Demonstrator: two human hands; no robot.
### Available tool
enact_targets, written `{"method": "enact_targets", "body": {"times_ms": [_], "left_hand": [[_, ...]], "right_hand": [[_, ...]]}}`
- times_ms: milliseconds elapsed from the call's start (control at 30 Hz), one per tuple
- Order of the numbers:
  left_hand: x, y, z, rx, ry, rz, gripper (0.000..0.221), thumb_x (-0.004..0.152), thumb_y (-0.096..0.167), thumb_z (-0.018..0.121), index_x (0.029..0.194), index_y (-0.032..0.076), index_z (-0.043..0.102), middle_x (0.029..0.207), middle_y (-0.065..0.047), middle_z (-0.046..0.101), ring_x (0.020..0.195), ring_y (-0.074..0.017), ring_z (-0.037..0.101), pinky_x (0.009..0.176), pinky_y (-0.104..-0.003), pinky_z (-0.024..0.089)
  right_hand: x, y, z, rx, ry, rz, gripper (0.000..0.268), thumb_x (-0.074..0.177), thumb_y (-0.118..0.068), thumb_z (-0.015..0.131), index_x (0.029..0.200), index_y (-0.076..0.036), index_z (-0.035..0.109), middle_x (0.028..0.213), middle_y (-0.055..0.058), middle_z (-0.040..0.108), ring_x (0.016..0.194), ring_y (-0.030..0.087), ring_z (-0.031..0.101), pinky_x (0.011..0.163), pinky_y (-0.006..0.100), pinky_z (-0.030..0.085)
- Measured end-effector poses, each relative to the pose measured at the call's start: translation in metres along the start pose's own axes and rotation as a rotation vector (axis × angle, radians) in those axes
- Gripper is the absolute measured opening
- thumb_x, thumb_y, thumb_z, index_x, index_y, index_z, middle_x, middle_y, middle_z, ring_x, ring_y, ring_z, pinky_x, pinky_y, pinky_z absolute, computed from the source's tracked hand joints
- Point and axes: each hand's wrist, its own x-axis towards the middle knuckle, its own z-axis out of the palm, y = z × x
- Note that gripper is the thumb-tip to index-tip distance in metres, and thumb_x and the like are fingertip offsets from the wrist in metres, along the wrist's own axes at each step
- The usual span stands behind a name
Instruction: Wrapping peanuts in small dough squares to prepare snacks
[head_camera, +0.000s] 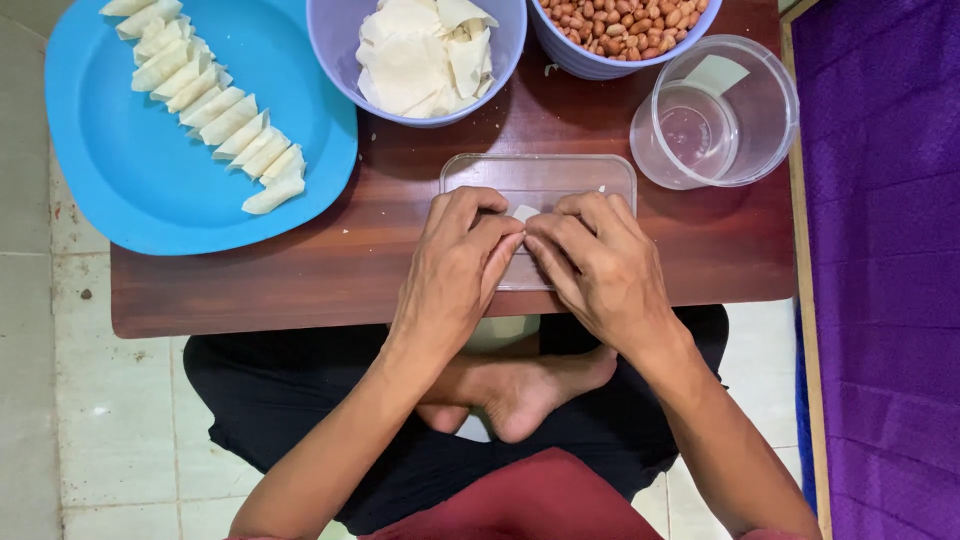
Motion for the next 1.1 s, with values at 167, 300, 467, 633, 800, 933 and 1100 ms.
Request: {"method": "enact_targets", "body": {"times_ms": [167, 300, 467, 633, 800, 933, 1100], "left_hand": [[0.001, 0.000, -0.001, 0.001, -0.011, -0.010, 0.009, 0.100, 0.012, 0.065, 0.099, 0.006, 0.071, 0.111, -0.011, 0.059, 0.114, -0.0334, 0.059, 0.099, -0.043, 0.051], [0.001, -0.003, -0.001, -0.036, -0.008, 0.022, 0.010, 0.100, 0.012, 0.066, 0.102, 0.005, 0.073, 0.114, -0.012, 0.062, 0.114, -0.0340, 0.060, 0.100, -0.044, 0.050], [0.003, -0.010, -0.008, -0.153, 0.013, 0.052, 0.018, 0.101, 0.008, 0.061, 0.114, 0.004, 0.073, 0.119, -0.016, 0.064, 0.115, -0.0391, 0.062, 0.101, -0.049, 0.050], [0.000, -0.002, -0.017, -0.379, 0.124, 0.000, 0.024, 0.106, 0.012, 0.057, 0.125, 0.007, 0.071, 0.116, -0.014, 0.068, 0.113, -0.0342, 0.067, 0.100, -0.046, 0.051], [-0.004, 0.035, -0.015, -0.637, 0.133, -0.003, 0.018, 0.095, 0.015, 0.076, 0.113, 0.015, 0.079, 0.095, -0.009, 0.072, 0.086, -0.0179, 0.068, 0.083, -0.034, 0.056], [-0.003, 0.039, -0.012, -0.634, 0.133, 0.004, 0.018, 0.093, 0.015, 0.078, 0.111, 0.015, 0.080, 0.095, -0.007, 0.073, 0.084, -0.0141, 0.067, 0.081, -0.031, 0.055], [-0.006, 0.051, -0.013, -0.564, 0.122, -0.030, 0.016, 0.094, 0.018, 0.077, 0.109, 0.016, 0.080, 0.099, -0.007, 0.072, 0.087, -0.0189, 0.068, 0.081, -0.034, 0.056]], "right_hand": [[0.000, -0.005, -0.003, -0.057, 0.002, 0.000, 0.003, 0.100, -0.016, 0.073, 0.101, -0.014, 0.074, 0.100, 0.007, 0.060, 0.087, 0.028, 0.061, 0.074, 0.041, 0.057], [0.002, -0.007, -0.004, -0.076, -0.020, 0.029, 0.005, 0.102, -0.019, 0.070, 0.101, -0.016, 0.074, 0.097, 0.005, 0.060, 0.086, 0.029, 0.057, 0.073, 0.042, 0.052], [0.005, -0.010, -0.003, -0.197, -0.030, 0.017, 0.003, 0.100, -0.021, 0.069, 0.099, -0.018, 0.068, 0.089, 0.002, 0.056, 0.086, 0.028, 0.054, 0.077, 0.043, 0.040], [0.003, -0.016, -0.019, 0.046, -0.004, 0.049, 0.012, 0.107, -0.026, 0.058, 0.102, -0.017, 0.063, 0.087, 0.002, 0.054, 0.088, 0.029, 0.053, 0.080, 0.042, 0.037], [-0.012, -0.017, -0.020, 0.901, -0.020, 0.273, 0.019, 0.108, -0.015, 0.054, 0.095, -0.006, 0.063, 0.087, 0.003, 0.051, 0.084, 0.015, 0.047, 0.082, 0.032, 0.045], [-0.016, -0.020, -0.018, 1.051, 0.005, 0.331, 0.020, 0.107, -0.016, 0.055, 0.095, -0.003, 0.064, 0.088, 0.004, 0.052, 0.085, 0.013, 0.047, 0.082, 0.030, 0.044], [-0.024, -0.015, -0.005, 1.185, 0.063, 0.408, 0.027, 0.107, -0.020, 0.060, 0.087, -0.002, 0.063, 0.083, 0.006, 0.054, 0.077, 0.011, 0.048, 0.072, 0.025, 0.045]]}}
